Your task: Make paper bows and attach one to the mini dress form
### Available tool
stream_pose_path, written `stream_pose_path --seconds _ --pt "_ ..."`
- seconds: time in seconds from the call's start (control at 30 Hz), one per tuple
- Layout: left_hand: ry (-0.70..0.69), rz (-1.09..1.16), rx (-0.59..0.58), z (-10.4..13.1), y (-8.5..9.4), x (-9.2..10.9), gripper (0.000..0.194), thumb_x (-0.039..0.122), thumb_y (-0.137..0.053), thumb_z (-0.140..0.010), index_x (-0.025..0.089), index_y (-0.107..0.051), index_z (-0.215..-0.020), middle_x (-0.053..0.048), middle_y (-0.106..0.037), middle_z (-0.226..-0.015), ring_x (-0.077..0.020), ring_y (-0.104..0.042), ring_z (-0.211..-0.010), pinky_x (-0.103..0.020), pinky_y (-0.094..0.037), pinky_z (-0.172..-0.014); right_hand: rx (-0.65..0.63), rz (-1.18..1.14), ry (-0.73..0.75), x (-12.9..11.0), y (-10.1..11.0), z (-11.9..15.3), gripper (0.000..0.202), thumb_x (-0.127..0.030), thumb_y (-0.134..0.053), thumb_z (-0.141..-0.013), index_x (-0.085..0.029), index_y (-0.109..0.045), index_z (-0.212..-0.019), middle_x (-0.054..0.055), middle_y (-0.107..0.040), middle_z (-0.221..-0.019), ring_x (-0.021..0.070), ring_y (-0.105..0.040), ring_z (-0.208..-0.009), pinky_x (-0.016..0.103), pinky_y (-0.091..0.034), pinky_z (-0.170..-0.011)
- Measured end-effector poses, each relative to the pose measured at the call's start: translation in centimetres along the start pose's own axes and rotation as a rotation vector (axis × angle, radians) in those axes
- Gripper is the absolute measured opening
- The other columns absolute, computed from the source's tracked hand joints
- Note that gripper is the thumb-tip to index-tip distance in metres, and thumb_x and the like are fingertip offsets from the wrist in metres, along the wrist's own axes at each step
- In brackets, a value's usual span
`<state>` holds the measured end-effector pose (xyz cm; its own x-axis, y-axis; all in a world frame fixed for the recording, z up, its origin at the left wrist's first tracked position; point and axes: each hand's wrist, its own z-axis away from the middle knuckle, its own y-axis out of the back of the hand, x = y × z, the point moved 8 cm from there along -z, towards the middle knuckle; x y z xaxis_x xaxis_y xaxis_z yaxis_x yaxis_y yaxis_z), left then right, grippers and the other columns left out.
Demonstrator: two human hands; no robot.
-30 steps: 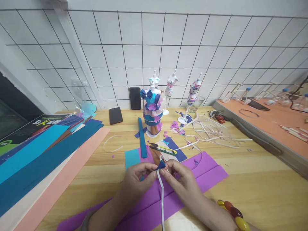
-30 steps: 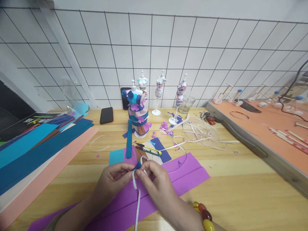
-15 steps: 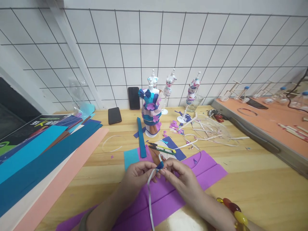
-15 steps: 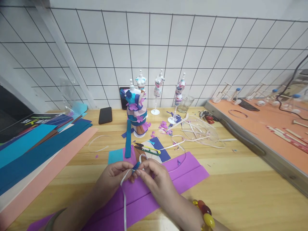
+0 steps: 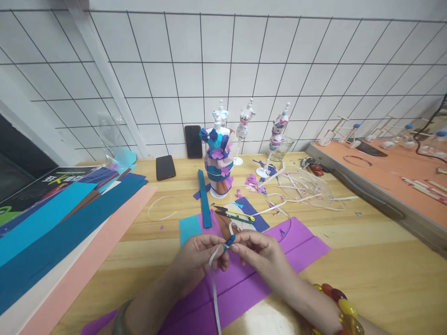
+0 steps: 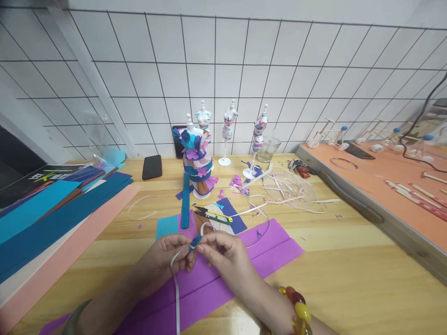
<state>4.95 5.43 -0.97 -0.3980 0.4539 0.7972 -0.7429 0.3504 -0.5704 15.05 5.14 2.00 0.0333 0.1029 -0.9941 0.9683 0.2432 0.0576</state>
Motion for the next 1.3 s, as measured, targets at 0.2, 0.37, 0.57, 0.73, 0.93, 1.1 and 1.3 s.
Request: stream_pose_path --seconds 0.2,0.37,0.57,0.73,0.93,1.1,1.3 --pt "0.055 0.04 -0.008 0.2 0.0 -0.4 0.012 0.022 -0.064 -0.071 0.011 -0.063 -0.067 -0.003 -0.059 -0.058 -0.0108 -0.052 -0.053 -0.024 -0.036 -0.056 0.029 0.072 0.037 0.1 0.4 0.0 0.013 -0.028 -0.06 -0.076 -0.016 -0.065 -0.075 -0.002 -0.058 -0.058 0.0078 -0.049 -0.049 0.018 -0.042 -0.048" --pt "0.055 0.037 0.018 0.2 0.1 -0.3 0.01 0.02 -0.064 -0.071 0.011 -0.063 -0.068 -0.003 -0.059 -0.058 -0.0102 -0.051 -0.053 -0.024 -0.036 -0.056 0.062 0.154 0.113 -0.8 0.7 -0.1 0.014 -0.029 -0.059 -0.077 -0.018 -0.067 -0.073 0.001 -0.064 -0.066 0.0127 -0.055 -0.063 0.023 -0.046 -0.061" --pt "0.093 0.064 0.044 0.2 0.2 -0.4 0.01 0.019 -0.064 -0.071 0.011 -0.063 -0.067 -0.002 -0.059 -0.055 -0.0093 -0.05 -0.051 -0.023 -0.037 -0.055 0.058 0.169 0.134 -0.8 0.7 -0.2 0.014 -0.029 -0.06 -0.076 -0.018 -0.069 -0.077 0.001 -0.061 -0.064 0.0131 -0.054 -0.063 0.024 -0.045 -0.06" --pt "0.134 0.12 0.04 0.4 0.3 -0.8 0.006 0.016 -0.063 -0.072 0.011 -0.064 -0.071 -0.002 -0.06 -0.055 -0.0085 -0.052 -0.051 -0.022 -0.038 -0.055 0.02 0.169 0.18 -1.5 0.5 -0.2 0.015 -0.027 -0.059 -0.077 -0.017 -0.069 -0.07 0.0 -0.056 -0.059 0.0123 -0.052 -0.061 0.024 -0.044 -0.061" --pt "0.179 0.155 0.034 0.5 0.2 -1.1 0.005 0.015 -0.062 -0.073 0.01 -0.063 -0.075 -0.003 -0.06 -0.057 -0.0083 -0.052 -0.052 -0.021 -0.039 -0.056 0.018 0.171 0.209 -1.8 0.4 -0.2 0.016 -0.028 -0.058 -0.078 -0.018 -0.069 -0.072 0.001 -0.056 -0.062 0.0122 -0.051 -0.061 0.025 -0.044 -0.061" --pt "0.198 0.176 -0.007 0.5 -0.1 -1.1 0.005 0.015 -0.059 -0.074 0.01 -0.061 -0.072 -0.002 -0.059 -0.056 -0.0092 -0.053 -0.051 -0.022 -0.038 -0.054 -0.001 0.182 0.221 -1.9 0.4 -0.1 0.015 -0.026 -0.057 -0.079 -0.019 -0.069 -0.074 0.001 -0.055 -0.063 0.0121 -0.051 -0.062 0.025 -0.043 -0.062" --pt "0.219 0.181 -0.022 0.6 -0.3 -1.2 0.005 0.015 -0.061 -0.071 0.011 -0.06 -0.07 -0.002 -0.059 -0.055 -0.0102 -0.054 -0.05 -0.023 -0.039 -0.054 -0.013 0.103 0.127 -0.7 0.3 -0.1 0.017 -0.031 -0.058 -0.077 -0.017 -0.067 -0.077 0.001 -0.056 -0.063 0.0118 -0.05 -0.061 0.024 -0.043 -0.058"
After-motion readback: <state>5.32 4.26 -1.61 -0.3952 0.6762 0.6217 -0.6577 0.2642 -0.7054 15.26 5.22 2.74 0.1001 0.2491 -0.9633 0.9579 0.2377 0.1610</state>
